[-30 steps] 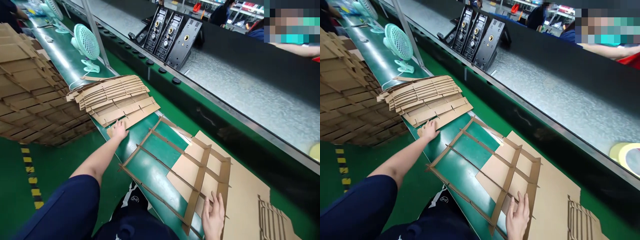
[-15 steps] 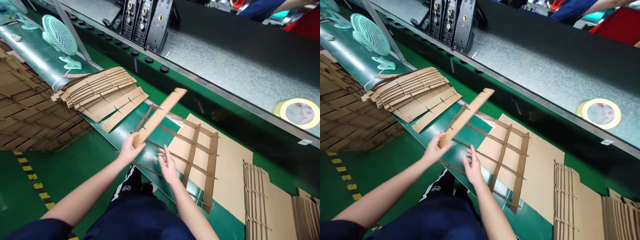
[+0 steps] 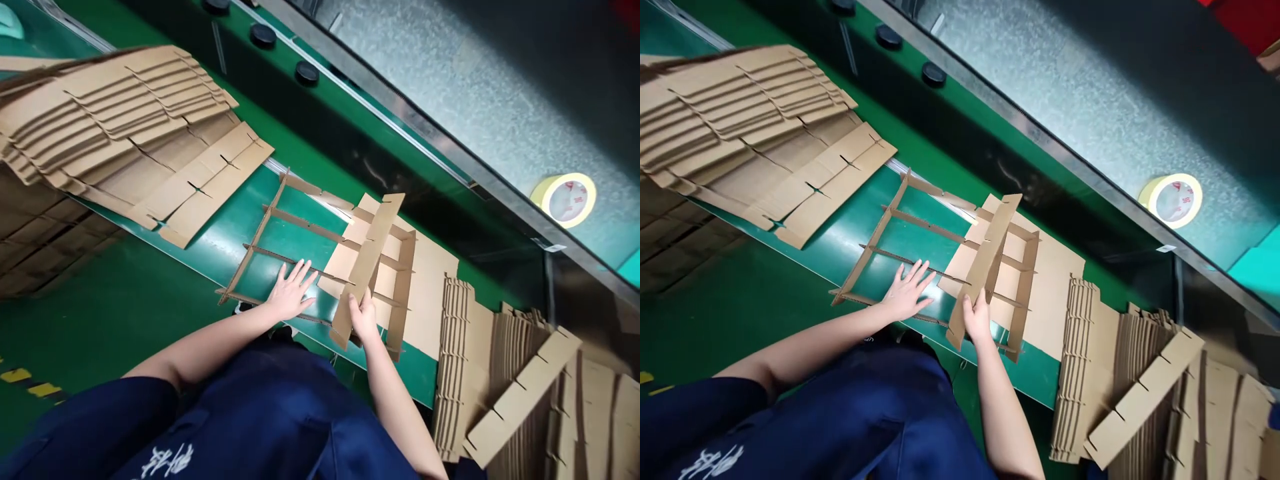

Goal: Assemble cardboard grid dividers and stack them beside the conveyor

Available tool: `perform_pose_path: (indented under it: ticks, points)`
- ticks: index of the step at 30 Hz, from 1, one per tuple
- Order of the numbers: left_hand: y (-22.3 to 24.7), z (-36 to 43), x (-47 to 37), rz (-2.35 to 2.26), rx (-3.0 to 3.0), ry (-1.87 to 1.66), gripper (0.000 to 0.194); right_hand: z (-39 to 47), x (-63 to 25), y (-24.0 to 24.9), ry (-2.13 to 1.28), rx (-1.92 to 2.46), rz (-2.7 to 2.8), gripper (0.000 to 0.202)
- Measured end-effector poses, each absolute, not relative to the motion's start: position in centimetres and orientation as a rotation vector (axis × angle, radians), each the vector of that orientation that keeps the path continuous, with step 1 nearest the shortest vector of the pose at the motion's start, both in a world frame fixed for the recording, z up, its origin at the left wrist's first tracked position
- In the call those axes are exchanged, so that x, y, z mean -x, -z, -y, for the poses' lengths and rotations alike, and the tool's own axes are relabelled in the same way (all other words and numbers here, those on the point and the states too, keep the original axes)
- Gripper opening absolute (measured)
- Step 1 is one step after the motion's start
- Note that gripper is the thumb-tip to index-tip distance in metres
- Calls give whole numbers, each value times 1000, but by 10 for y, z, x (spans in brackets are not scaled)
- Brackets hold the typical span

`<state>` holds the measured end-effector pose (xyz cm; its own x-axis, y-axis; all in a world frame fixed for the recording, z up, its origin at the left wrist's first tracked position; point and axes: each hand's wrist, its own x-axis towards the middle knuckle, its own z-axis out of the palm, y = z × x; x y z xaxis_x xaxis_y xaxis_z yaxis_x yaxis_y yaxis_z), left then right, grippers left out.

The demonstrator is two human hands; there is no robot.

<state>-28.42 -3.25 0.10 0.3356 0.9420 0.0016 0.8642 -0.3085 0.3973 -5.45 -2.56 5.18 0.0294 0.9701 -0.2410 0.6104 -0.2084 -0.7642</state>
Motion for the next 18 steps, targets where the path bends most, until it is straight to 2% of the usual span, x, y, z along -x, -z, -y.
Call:
perform_pose_path:
  ticks: [9, 18]
  points:
    - [-2, 32, 283, -1593, -2288, -261, 67, 24, 88, -46, -856, 2089, 1661, 48]
    - [0, 33, 284, -1598, -2293, -256, 67, 18, 114, -25, -645, 2371, 1762, 61]
